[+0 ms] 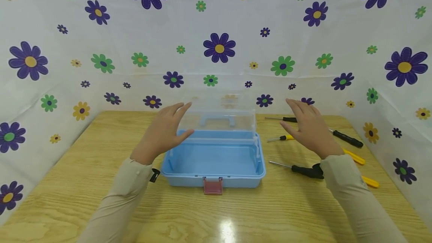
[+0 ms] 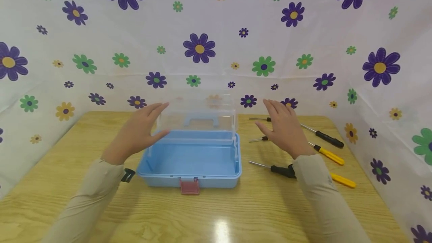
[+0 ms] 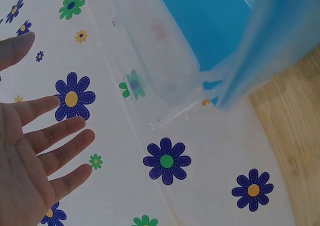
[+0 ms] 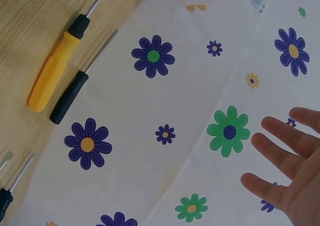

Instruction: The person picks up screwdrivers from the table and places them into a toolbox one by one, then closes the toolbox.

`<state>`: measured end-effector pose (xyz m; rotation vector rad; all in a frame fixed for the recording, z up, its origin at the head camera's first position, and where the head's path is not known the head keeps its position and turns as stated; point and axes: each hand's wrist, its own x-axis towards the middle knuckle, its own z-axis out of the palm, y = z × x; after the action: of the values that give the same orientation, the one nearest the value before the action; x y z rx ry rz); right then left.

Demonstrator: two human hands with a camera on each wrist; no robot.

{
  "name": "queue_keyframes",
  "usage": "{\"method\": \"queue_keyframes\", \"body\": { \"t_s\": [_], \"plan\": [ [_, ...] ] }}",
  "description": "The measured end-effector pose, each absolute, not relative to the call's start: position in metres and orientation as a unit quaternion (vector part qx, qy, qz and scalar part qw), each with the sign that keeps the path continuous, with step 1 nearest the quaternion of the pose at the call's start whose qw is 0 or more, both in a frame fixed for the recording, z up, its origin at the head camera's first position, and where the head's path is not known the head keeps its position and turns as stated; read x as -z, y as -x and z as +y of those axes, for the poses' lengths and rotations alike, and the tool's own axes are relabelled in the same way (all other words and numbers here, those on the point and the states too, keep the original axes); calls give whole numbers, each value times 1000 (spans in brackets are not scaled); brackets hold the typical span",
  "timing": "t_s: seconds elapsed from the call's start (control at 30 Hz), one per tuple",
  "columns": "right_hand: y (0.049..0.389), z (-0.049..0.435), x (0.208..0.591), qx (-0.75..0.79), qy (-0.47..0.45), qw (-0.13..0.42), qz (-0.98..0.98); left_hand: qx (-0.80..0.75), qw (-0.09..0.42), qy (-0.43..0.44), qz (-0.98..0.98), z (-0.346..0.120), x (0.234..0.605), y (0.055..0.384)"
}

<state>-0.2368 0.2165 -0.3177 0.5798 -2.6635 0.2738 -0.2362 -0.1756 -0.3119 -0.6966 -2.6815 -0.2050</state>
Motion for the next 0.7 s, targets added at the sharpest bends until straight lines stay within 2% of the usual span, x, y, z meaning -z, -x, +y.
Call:
{"method": "queue_keyframes", "body": {
  "t_s": [0.27, 0.7],
  "plan": [
    [236, 222, 320, -89, -205, 207, -953, 51, 159, 247, -954, -183, 316, 231],
    [236, 236, 323, -102, -208, 215, -949, 29, 138, 252, -957, -206, 344, 225]
  ]
}}
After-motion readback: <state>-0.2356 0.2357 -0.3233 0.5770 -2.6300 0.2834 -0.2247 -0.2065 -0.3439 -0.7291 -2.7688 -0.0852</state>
